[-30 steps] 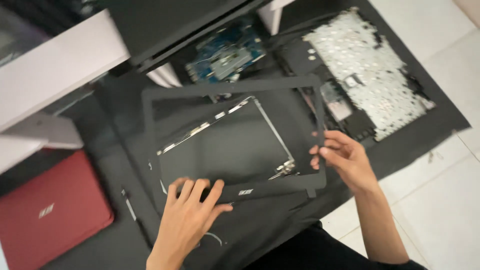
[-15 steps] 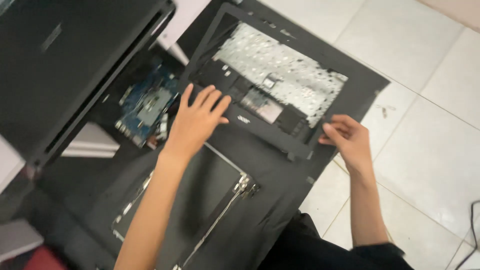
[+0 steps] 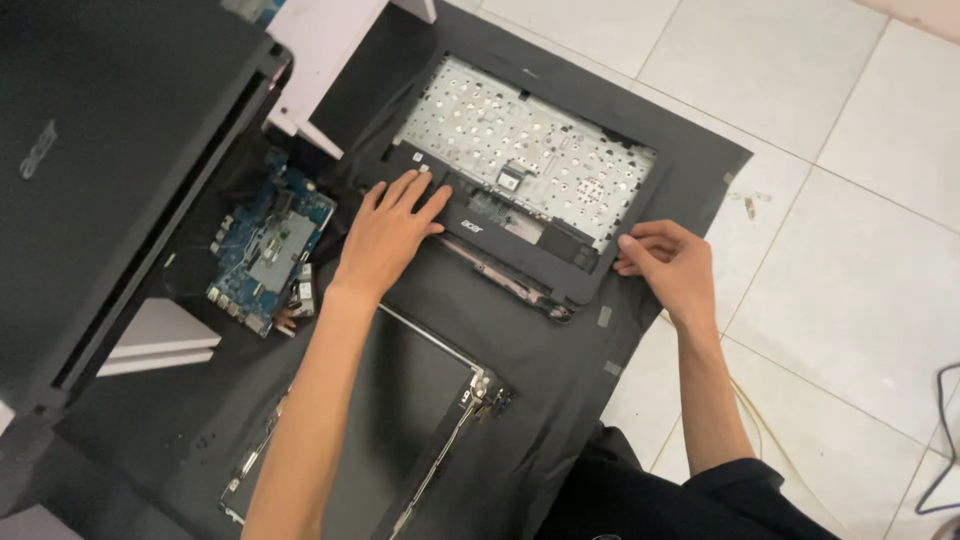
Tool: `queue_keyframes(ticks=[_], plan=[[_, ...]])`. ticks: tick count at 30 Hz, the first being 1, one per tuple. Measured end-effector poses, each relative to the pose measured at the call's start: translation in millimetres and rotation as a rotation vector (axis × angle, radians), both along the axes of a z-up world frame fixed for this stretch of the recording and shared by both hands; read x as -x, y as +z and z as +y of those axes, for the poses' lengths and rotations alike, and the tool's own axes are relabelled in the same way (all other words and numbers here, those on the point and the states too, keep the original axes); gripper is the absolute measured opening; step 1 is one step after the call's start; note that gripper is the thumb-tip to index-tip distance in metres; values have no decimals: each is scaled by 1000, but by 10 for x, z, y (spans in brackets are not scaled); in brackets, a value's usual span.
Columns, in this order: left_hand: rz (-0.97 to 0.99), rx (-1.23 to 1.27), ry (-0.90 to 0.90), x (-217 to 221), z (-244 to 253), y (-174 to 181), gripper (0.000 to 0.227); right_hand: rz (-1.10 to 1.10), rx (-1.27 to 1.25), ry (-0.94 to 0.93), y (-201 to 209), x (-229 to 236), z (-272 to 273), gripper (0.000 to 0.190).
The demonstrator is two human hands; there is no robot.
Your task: The person disassembles a laptop by using a screwdriver to remove screws from the bottom casing and the screen bezel. They remove the bottom cover, disconnect internal components, and separate the screen frame from the display panel, placing the parts on a black mat.
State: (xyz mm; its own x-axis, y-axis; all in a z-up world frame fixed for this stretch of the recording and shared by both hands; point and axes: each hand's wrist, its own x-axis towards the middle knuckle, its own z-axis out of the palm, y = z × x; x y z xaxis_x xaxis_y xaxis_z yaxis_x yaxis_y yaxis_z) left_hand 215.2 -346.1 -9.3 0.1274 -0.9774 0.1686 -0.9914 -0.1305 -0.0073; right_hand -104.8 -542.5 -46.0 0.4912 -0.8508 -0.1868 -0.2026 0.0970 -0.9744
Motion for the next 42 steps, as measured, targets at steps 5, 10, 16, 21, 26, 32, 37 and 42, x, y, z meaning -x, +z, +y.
queue_keyframes(ticks=[5,10,16,21,26,32,37,42], plan=[[-5,90,52,111,166,110,54,89,165,-82,148,24,127,19],[324,86,281,435,855,481,42,0,408,-17,227,-2,520,19],[534,240,648,1000,2146,711,35,-1,521,487,411,-505,1211,19],[560,339,1067,1661,2962,727,39,32,773,937,751,-895,1688,44],[560,439,1460,2203,3353,422,43,176,685,905,387,-1046,1729,65],[576,651,1548,2301,3139,359,40,142,481,830,390,-1125,1819,63],[696,737,1673,2254,3230,219,39,123,440,850,389,-1162,1806,58],[626,737,1639,2209,3290,158,37,118,450,876,411,-1226,1841,52]])
